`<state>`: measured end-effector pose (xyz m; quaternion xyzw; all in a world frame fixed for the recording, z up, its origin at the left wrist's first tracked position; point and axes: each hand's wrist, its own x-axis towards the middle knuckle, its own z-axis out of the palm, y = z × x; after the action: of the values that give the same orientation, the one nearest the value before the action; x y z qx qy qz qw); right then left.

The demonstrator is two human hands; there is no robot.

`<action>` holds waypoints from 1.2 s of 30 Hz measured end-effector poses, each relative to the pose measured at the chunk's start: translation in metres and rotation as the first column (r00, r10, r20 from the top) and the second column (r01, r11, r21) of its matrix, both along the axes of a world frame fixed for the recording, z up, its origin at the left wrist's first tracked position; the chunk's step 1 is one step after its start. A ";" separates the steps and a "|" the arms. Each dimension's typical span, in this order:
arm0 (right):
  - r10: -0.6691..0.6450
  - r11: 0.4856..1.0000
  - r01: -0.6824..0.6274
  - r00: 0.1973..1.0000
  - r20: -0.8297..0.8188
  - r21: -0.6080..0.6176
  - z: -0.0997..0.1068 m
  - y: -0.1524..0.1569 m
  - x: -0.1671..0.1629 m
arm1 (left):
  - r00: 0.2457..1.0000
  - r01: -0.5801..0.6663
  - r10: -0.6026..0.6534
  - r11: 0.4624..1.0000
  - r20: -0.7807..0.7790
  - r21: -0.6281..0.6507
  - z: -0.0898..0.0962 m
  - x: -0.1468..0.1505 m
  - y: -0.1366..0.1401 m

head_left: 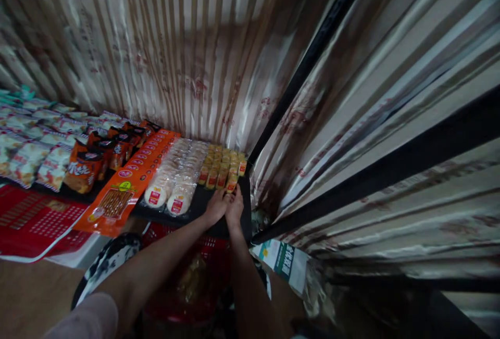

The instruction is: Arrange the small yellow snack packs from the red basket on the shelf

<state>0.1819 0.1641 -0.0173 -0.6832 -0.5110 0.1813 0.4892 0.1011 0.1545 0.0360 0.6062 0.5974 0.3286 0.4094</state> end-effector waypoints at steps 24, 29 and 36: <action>-0.025 0.996 0.020 0.998 0.055 0.084 0.007 -0.007 -0.005 | 0.992 0.083 -0.069 0.988 -0.110 0.133 0.006 -0.013 -0.011; -0.055 0.991 0.047 0.997 0.063 0.127 0.018 -0.020 -0.005 | 0.961 0.187 -0.130 0.955 -0.243 0.228 0.001 -0.024 -0.023; -0.095 0.986 0.083 0.992 0.078 0.141 0.050 -0.039 -0.007 | 0.895 0.330 -0.184 0.886 -0.406 0.326 0.007 -0.037 -0.039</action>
<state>0.1751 0.1253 0.0325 -0.6770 -0.5114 0.0944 0.5207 0.0639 0.1153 0.0426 0.7998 0.4989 0.2637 0.2047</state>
